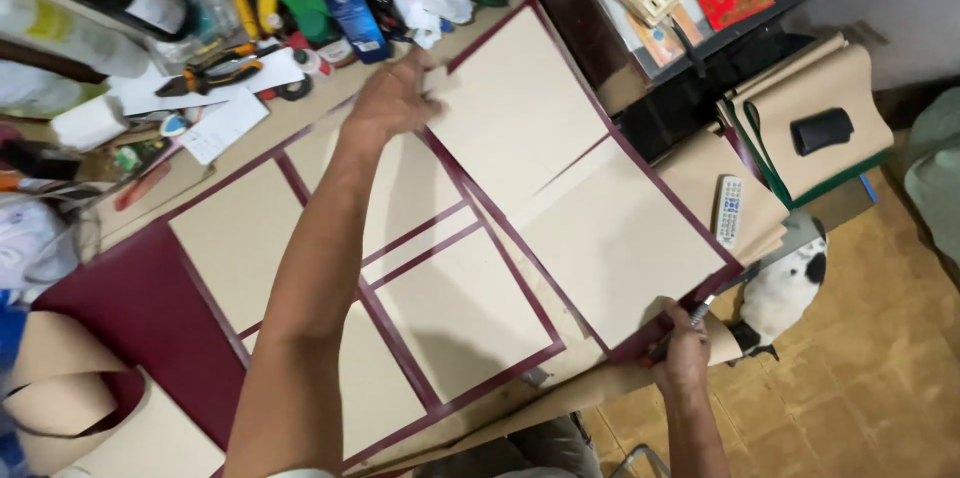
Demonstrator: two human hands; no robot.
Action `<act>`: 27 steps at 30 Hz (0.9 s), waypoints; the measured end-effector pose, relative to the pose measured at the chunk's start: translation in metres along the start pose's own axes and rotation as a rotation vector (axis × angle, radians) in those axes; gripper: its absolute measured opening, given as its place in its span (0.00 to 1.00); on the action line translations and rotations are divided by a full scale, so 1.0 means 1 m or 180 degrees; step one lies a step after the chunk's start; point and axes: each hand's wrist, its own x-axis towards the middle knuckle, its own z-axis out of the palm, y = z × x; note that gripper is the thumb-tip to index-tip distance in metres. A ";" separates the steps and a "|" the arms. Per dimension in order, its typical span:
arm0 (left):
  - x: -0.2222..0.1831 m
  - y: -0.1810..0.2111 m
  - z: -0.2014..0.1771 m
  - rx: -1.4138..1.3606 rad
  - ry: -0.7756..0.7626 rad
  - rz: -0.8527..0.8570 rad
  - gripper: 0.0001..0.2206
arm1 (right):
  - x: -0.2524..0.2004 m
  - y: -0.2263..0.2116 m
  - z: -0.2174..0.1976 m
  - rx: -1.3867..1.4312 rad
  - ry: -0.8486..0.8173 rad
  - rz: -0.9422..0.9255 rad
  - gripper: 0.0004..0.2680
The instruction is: Cutting and folding large sheets of printed material using a utility knife and straight edge on a production table.
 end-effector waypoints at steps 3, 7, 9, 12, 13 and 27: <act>-0.049 0.057 -0.048 -0.0924 -0.0746 -0.0525 0.35 | -0.019 -0.016 0.009 0.0535 0.0080 -0.0239 0.10; -0.110 0.136 -0.039 -0.1283 -0.1025 0.0112 0.27 | -0.086 -0.053 0.035 0.0158 0.0018 -0.0738 0.16; -0.142 0.190 -0.002 -0.1610 -0.1250 0.0075 0.24 | -0.103 -0.060 0.048 0.0128 0.0080 -0.0960 0.11; -0.179 0.240 0.074 -0.0854 -0.1287 0.0265 0.16 | -0.118 -0.072 0.068 0.0716 0.0024 -0.0754 0.11; -0.192 0.252 0.069 -0.0748 -0.1310 0.0565 0.16 | -0.130 -0.084 0.079 0.1247 -0.0063 -0.0763 0.15; -0.032 -0.174 0.183 -0.0493 0.1575 0.0191 0.10 | -0.081 -0.025 -0.051 0.0290 -0.0333 -0.0832 0.13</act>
